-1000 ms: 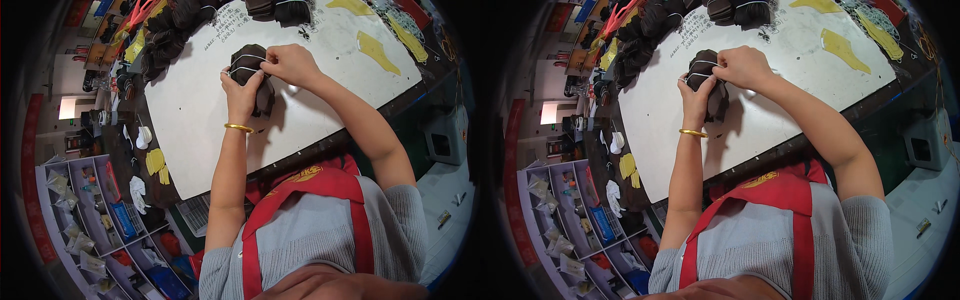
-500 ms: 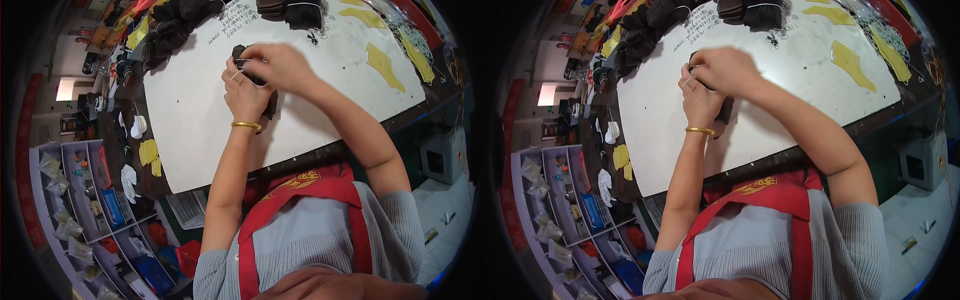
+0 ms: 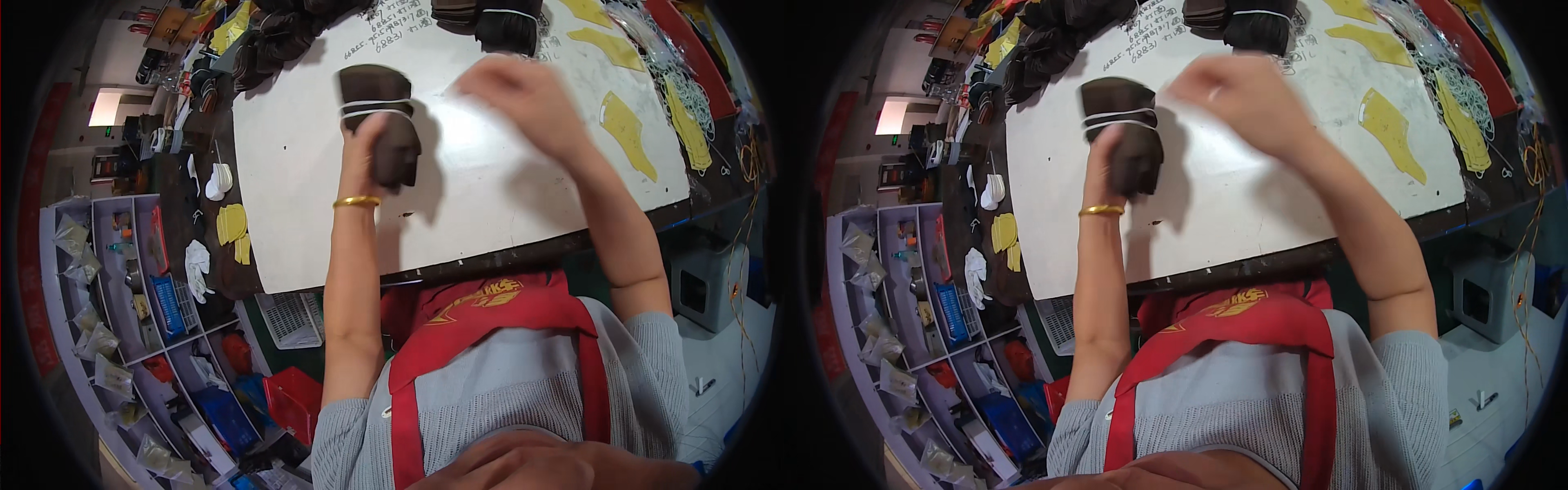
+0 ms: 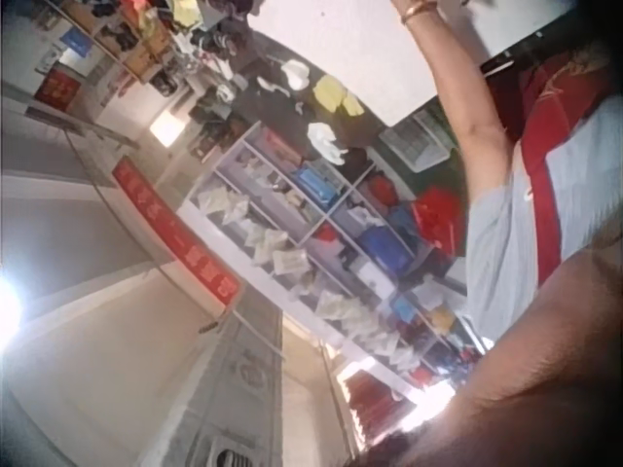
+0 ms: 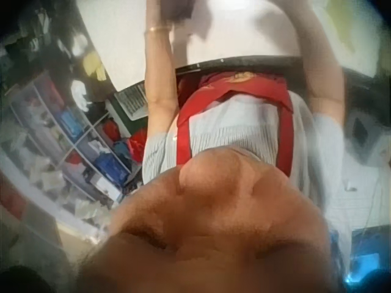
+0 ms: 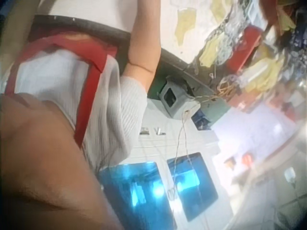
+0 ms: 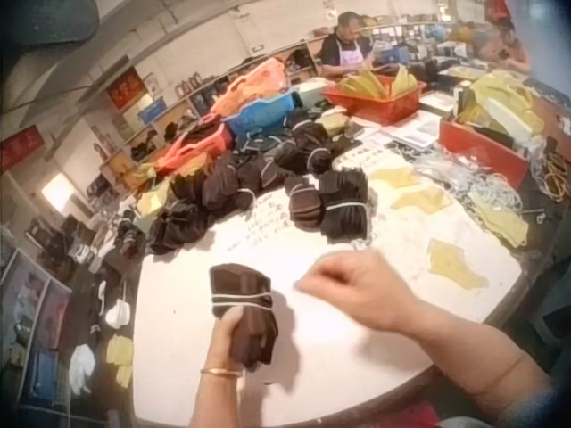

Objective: The person marks leather pieces by tracing around a template with a stylus, gathers the marked pieces into a stack, and secures the bundle with a rubber band.

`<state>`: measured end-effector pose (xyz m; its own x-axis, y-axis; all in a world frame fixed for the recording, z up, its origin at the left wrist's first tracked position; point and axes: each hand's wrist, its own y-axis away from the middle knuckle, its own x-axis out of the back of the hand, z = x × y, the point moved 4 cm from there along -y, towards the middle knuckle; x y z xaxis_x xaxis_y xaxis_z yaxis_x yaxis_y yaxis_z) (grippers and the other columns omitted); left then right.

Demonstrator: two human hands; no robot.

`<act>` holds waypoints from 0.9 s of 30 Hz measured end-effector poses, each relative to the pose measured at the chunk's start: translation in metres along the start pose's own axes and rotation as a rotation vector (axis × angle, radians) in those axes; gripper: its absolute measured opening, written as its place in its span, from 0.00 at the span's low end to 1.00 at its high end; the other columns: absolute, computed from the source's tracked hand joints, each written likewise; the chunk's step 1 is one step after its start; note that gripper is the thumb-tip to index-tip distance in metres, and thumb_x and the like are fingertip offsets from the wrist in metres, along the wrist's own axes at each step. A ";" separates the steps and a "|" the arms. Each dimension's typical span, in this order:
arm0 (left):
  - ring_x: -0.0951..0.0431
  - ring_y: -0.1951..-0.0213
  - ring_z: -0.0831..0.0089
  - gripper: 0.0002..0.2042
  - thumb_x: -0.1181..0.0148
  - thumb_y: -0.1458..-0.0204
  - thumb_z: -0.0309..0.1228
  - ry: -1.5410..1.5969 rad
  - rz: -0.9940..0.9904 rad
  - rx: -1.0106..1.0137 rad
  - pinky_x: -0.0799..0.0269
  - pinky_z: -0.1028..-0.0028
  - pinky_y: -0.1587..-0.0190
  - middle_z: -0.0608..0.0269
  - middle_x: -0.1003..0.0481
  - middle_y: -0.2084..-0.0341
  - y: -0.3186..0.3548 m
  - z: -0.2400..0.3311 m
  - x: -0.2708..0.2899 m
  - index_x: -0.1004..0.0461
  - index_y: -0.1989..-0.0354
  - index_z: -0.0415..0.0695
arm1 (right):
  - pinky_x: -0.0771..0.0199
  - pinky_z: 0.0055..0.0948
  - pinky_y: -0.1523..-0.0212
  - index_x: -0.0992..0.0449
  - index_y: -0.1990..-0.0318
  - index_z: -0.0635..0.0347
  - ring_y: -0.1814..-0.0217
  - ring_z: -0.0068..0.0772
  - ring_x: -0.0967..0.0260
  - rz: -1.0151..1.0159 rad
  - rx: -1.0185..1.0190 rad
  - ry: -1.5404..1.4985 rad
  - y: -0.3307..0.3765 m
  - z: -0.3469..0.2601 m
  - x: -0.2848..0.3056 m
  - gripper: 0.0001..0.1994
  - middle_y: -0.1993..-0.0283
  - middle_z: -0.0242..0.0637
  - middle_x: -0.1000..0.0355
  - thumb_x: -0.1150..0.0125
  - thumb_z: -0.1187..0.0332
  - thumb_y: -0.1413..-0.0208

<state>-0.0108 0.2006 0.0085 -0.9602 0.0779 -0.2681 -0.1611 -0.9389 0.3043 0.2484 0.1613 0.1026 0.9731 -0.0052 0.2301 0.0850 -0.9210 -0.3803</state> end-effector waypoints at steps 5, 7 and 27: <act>0.36 0.34 0.33 0.50 0.48 0.47 0.69 0.651 -0.485 0.001 0.37 0.33 0.35 0.39 0.39 0.32 0.061 -0.013 -0.043 0.48 0.25 0.44 | 0.25 0.26 0.62 0.16 0.63 0.61 0.67 0.26 0.23 0.054 -0.304 0.160 0.036 0.104 0.029 0.11 0.66 0.35 0.18 0.36 0.62 0.38; 0.38 0.33 0.32 0.52 0.50 0.48 0.72 0.730 -0.530 0.009 0.40 0.31 0.35 0.40 0.41 0.30 0.071 -0.021 -0.048 0.49 0.24 0.45 | 0.23 0.29 0.66 0.15 0.62 0.58 0.70 0.28 0.22 -0.056 -0.153 0.213 0.043 0.074 0.002 0.07 0.65 0.36 0.19 0.34 0.65 0.39; 0.19 0.48 0.60 0.33 0.43 0.42 0.48 0.951 -0.403 0.032 0.22 0.61 0.42 0.48 0.23 0.47 0.098 -0.044 -0.025 0.36 0.36 0.35 | 0.31 0.19 0.73 0.21 0.56 0.57 0.72 0.15 0.27 -0.415 -0.265 -0.064 0.077 0.030 -0.064 0.08 0.68 0.24 0.25 0.32 0.69 0.42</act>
<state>0.0074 0.0920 0.0044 -0.2583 0.0744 -0.9632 -0.4506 -0.8912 0.0520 0.1987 0.1029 0.0316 0.8803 0.3996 0.2556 0.4191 -0.9076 -0.0248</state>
